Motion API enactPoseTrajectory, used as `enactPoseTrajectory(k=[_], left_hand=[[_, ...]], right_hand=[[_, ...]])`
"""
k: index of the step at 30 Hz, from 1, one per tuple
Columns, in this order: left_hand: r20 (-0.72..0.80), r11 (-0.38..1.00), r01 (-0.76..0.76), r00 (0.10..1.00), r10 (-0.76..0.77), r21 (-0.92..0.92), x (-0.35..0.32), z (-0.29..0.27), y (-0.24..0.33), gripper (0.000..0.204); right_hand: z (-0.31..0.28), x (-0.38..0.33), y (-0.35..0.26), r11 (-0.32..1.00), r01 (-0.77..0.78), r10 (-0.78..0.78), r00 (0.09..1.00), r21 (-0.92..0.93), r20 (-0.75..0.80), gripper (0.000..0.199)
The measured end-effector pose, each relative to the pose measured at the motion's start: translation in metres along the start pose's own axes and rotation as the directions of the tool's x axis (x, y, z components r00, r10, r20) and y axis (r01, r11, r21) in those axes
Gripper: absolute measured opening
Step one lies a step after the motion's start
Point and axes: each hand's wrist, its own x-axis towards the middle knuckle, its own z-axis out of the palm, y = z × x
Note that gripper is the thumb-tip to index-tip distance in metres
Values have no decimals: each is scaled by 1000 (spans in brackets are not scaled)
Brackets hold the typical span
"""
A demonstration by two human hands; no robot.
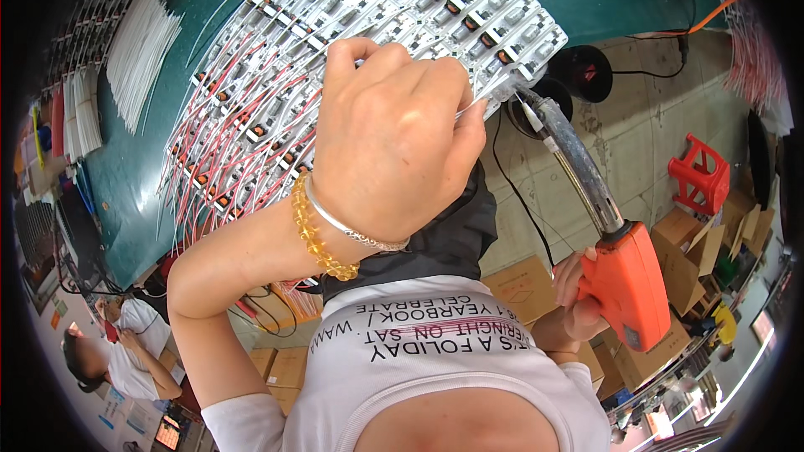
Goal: The person uses a soldering iron to attach red and white wires to a grid of electronic components on a green workbench. They repeatedly pick up individual wires, position them on the component terminals, and apply the soldering iron to secure the connections.
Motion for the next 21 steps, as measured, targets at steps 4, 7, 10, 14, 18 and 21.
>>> enactPoseTrajectory(k=[4, 7, 10, 14, 18, 21], left_hand=[[-1, 1000, 19, 1000, -19, 9, -3, 0, -2, 17], [-5, 1000, 17, 1000, -17, 4, -2, 0, -2, 17], [-18, 1000, -3, 1000, 3, -11, -2, 0, -2, 17], [-19, 1000, -28, 999, 28, 13, 1, -5, 0, 13], [-214, 982, -42, 973, 82, 187, -2, -60, -2, 5], [-397, 898, 305, 903, -166, 317, -6, -128, -42, 7]], right_hand=[[10, 14, -2, 990, 39, -47, 997, 136, 58, 71], [13, 20, -4, 979, 81, -88, 996, 189, 26, 70], [16, 29, -5, 951, 110, -120, 993, 289, 17, 69], [24, 44, -6, 918, 165, -182, 983, 361, 14, 70], [30, 60, -12, 922, 186, -213, 976, 340, 43, 72], [25, 65, -10, 924, 208, -215, 977, 320, -13, 73]])
